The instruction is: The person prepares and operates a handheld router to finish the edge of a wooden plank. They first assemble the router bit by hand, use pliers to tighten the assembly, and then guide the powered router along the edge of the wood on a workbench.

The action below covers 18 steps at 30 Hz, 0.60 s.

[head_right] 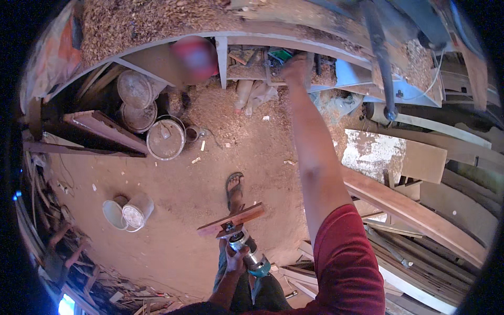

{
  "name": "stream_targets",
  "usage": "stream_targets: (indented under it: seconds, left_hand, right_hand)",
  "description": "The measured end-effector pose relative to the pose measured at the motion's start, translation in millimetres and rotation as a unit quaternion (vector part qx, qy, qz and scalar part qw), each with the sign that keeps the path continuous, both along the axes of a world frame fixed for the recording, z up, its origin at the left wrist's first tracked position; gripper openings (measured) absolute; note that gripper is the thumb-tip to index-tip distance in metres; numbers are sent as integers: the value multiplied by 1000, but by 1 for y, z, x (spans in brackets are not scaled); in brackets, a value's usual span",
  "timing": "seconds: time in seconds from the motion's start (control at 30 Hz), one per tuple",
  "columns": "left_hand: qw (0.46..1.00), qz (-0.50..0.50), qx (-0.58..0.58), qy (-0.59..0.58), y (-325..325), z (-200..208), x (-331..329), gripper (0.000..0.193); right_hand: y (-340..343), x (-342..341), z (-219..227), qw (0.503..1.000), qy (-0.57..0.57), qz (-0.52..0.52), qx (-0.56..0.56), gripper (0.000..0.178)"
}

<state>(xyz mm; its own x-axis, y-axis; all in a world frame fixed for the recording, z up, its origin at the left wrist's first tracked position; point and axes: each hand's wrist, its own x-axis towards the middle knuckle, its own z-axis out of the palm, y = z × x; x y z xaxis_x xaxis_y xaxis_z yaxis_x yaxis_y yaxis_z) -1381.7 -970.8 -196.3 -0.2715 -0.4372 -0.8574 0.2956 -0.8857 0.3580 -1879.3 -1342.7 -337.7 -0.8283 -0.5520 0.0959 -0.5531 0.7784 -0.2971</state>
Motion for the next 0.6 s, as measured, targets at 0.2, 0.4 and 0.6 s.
stream_targets:
  seconds: [0.2,0.4,0.6]
  left_hand:
    - [999,29,-27,5,-22,7,4,50]
    - [1000,8,-6,13,-38,12,9,52]
    - [999,18,6,37,-49,26,2,50]
  right_hand:
    - [-1,-103,-42,985,65,152,-37,48]
    - [37,-223,-46,763,-449,26,-464,55]
    - [95,-203,30,838,-280,60,-465,59]
